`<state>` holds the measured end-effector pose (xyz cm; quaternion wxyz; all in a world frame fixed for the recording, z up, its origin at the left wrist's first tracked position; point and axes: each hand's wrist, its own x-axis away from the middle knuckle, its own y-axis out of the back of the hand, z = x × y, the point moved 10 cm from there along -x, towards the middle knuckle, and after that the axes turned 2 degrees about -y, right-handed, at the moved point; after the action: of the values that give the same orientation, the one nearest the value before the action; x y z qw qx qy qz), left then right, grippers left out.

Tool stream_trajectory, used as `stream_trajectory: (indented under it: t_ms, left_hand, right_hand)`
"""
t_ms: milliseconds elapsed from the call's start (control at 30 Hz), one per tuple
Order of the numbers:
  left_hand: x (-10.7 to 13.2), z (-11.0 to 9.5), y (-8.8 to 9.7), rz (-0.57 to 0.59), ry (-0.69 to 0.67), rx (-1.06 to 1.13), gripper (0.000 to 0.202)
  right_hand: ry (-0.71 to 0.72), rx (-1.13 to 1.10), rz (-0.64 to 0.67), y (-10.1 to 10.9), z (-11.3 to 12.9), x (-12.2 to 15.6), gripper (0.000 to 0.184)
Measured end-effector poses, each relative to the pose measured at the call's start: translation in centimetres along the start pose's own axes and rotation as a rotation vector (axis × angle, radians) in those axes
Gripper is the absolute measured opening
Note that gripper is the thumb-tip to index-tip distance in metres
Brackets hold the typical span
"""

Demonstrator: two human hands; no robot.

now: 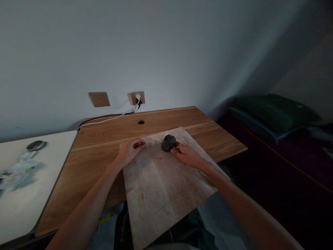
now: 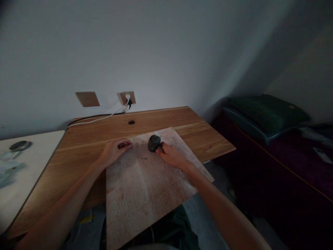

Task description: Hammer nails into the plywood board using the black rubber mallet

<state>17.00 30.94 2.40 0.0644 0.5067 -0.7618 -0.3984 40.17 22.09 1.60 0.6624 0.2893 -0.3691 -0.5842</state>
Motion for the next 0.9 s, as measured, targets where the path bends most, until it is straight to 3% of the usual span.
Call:
stream_trajectory:
  t_ms: [500,700,800,900]
  left_hand:
    - [0.4,0.0,-0.5,-0.025,-0.025,-0.156,0.011]
    - [0.3,-0.8,-1.0,0.001,-0.099,-0.162,0.010]
    - [0.3,-0.7,-1.2,0.012,-0.089,-0.170,0.010]
    - [0.2,-0.2,-1.4,0.030,-0.046,-0.129,0.024]
  right_hand:
    - [-0.018,-0.036,0.015,-0.1,0.0,0.1,0.021]
    - [-0.015,-0.041,0.021,-0.2,-0.1,0.0,0.019]
    - [-0.007,-0.055,0.045,-0.3,1.0,0.3,0.016]
    - [0.017,-0.071,0.063,-0.4,3.3,0.1,0.015]
